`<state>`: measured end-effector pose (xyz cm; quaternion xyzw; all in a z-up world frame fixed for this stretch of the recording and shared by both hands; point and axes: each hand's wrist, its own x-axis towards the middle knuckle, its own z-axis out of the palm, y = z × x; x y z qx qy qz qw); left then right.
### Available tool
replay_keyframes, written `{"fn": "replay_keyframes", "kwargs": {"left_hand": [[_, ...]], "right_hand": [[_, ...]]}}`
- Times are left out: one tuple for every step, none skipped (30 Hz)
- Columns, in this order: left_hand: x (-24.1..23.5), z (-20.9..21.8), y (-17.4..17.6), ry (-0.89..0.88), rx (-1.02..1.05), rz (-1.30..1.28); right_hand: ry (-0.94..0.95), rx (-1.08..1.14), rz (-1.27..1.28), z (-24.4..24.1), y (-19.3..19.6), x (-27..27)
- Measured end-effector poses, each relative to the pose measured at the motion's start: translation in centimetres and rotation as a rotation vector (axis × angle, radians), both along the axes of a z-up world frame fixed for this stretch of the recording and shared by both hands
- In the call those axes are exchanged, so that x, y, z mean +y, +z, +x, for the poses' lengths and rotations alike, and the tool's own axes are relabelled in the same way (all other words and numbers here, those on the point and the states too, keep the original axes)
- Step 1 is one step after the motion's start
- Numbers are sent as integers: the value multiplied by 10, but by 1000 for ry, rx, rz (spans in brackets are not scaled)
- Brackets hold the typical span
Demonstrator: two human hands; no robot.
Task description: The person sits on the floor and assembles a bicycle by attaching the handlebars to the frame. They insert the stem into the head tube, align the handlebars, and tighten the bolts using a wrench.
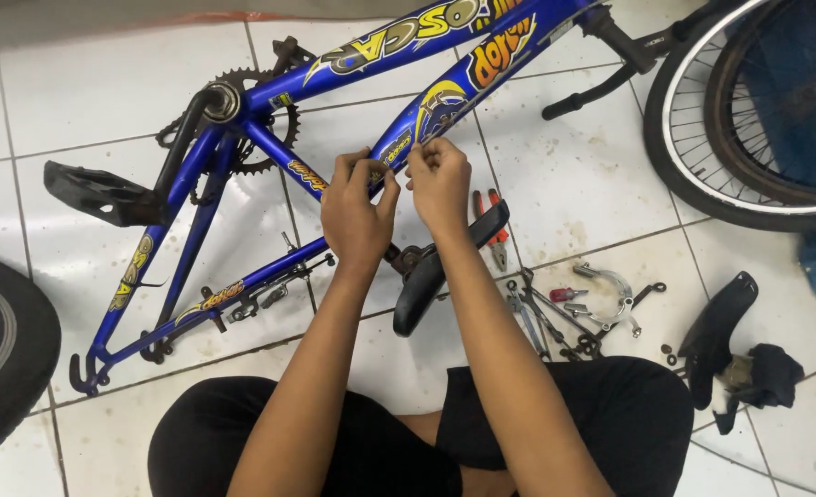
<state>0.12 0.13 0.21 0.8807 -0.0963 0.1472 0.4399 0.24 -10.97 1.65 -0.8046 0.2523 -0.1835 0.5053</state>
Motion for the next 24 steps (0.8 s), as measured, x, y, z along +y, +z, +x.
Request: {"fn": "replay_keyframes", "kwargs": {"left_hand": [[0, 0, 0, -2, -1, 0], [0, 1, 0, -3, 4, 0], [2, 1, 0, 0, 9, 1], [3, 2, 0, 3, 7, 2], [3, 1, 1, 0, -1, -8], [3, 1, 2, -3, -10, -18], [3, 1, 2, -6, -11, -18], [3, 0, 1, 1, -15, -17], [3, 0, 1, 9, -19, -15], [3, 1, 0, 8, -21, -15], [3, 1, -1, 15, -27, -6], [3, 1, -2, 23, -33, 3], [3, 1, -1, 22, -32, 4], [3, 1, 0, 26, -35, -6], [2, 1, 1, 30, -40, -18], [2, 2, 0, 29, -40, -19], [2, 2, 0, 33, -46, -9], [2, 2, -1, 37, -52, 1], [1, 1, -2, 37, -50, 3], [0, 1, -2, 38, -57, 4], [0, 2, -2, 41, -67, 5], [0, 2, -2, 43, -68, 6], [1, 1, -3, 43, -70, 3], [1, 0, -3, 42, -72, 0]], "right_hand": [[-2, -1, 0, 0, -2, 0], [-7, -11, 4, 1, -4, 0], [-8, -20, 9, 1, -6, 2], [-5, -21, 10, 2, -5, 3], [-12, -21, 2, 1, -4, 5], [-18, -22, -7, 1, -3, 6], [-20, -23, -7, 1, -4, 6], [-22, -23, -25, 1, -4, 7], [-23, -25, -43, 1, -4, 7], [-24, -26, -43, 2, -6, 7], [-23, -22, -66, 2, -9, 7], [-22, -19, -89, 3, -11, 7], [-22, -17, -88, 2, -11, 6], [-10, -13, -108, 2, -12, 5], [2, -10, -130, 2, -12, 4], [1, -10, -130, 2, -10, 6], [19, 0, -137, 1, -8, 8], [37, 10, -144, 0, -7, 10], [38, 12, -142, -1, -7, 10], [59, 27, -142, -3, -6, 11], [81, 37, -142, -3, -6, 12], [83, 36, -141, -2, -6, 12], [89, 36, -145, -2, -7, 11], [94, 37, -148, -2, -8, 11]]}}
